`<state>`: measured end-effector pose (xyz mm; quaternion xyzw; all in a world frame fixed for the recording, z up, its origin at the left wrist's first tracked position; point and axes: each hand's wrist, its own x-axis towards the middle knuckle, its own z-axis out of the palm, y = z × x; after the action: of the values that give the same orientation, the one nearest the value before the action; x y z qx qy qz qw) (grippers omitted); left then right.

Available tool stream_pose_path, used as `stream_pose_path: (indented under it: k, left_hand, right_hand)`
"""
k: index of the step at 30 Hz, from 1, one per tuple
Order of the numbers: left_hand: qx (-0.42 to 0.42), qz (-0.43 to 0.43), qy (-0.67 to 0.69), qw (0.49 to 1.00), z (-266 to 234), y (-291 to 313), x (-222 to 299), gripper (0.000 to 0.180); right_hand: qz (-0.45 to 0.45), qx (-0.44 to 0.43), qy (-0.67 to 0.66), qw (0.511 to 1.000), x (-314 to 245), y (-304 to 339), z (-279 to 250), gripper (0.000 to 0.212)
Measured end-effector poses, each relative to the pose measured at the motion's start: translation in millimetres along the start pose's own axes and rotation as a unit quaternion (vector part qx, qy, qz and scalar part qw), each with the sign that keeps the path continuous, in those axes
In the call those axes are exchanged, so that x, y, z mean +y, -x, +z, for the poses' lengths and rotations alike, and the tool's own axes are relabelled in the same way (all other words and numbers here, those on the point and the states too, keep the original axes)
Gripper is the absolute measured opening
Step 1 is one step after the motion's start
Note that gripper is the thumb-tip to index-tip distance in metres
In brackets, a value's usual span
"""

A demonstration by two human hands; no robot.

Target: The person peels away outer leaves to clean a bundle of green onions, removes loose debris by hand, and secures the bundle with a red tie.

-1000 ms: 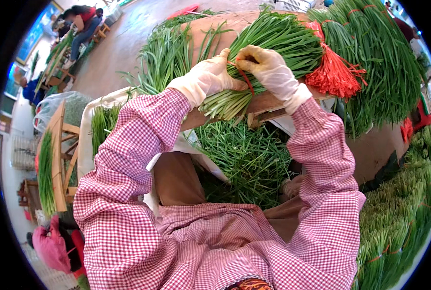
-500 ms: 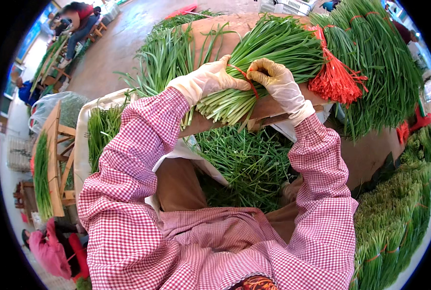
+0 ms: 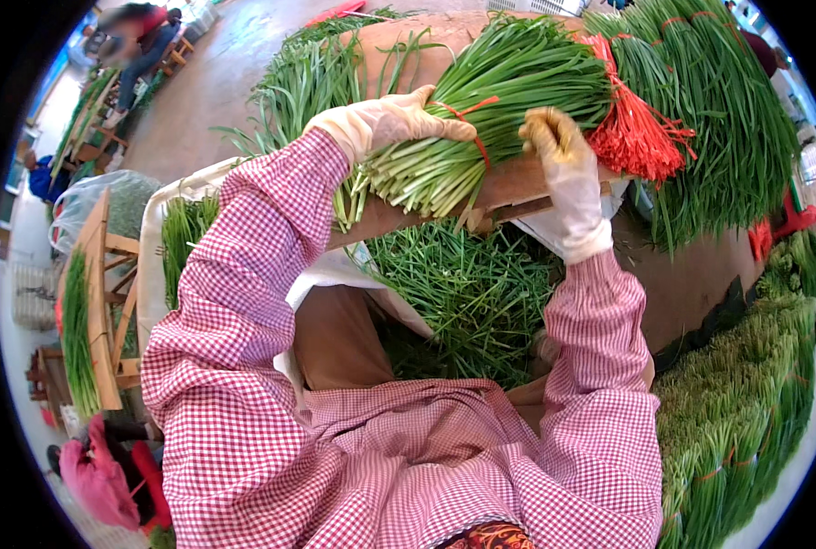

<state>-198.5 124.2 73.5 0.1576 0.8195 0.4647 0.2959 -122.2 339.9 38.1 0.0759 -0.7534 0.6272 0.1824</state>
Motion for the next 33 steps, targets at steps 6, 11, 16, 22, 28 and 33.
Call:
stream_pose_path:
  k: [6,11,16,22,28,33]
  left_hand:
    - [-0.029,-0.016,-0.02,0.999,7.4,21.0,32.4,0.117]
    - [0.005,-0.021,0.026,0.999,20.6,18.2,28.1,0.119]
    - [0.039,-0.01,0.126,0.991,59.5,21.5,13.0,0.109]
    - [0.077,0.049,0.353,0.931,80.4,46.1,-10.8,0.077]
    - [0.149,0.025,0.3,0.942,91.9,58.4,-8.9,0.055]
    - [0.098,0.053,0.338,0.935,90.5,56.3,-15.6,0.062]
  right_hand:
    - [0.164,-0.014,-0.156,0.974,16.6,77.0,35.4,0.033]
    - [0.212,0.094,-0.309,0.922,24.6,94.1,54.3,0.041]
    - [0.199,0.119,-0.37,0.9,21.5,121.3,23.6,0.042]
    - [0.268,0.046,-0.273,0.923,19.9,132.2,-3.0,0.034]
    - [0.271,-0.014,-0.159,0.949,13.1,128.3,-17.3,0.023]
    - [0.269,-0.061,-0.225,0.935,-20.8,135.7,-34.4,0.021]
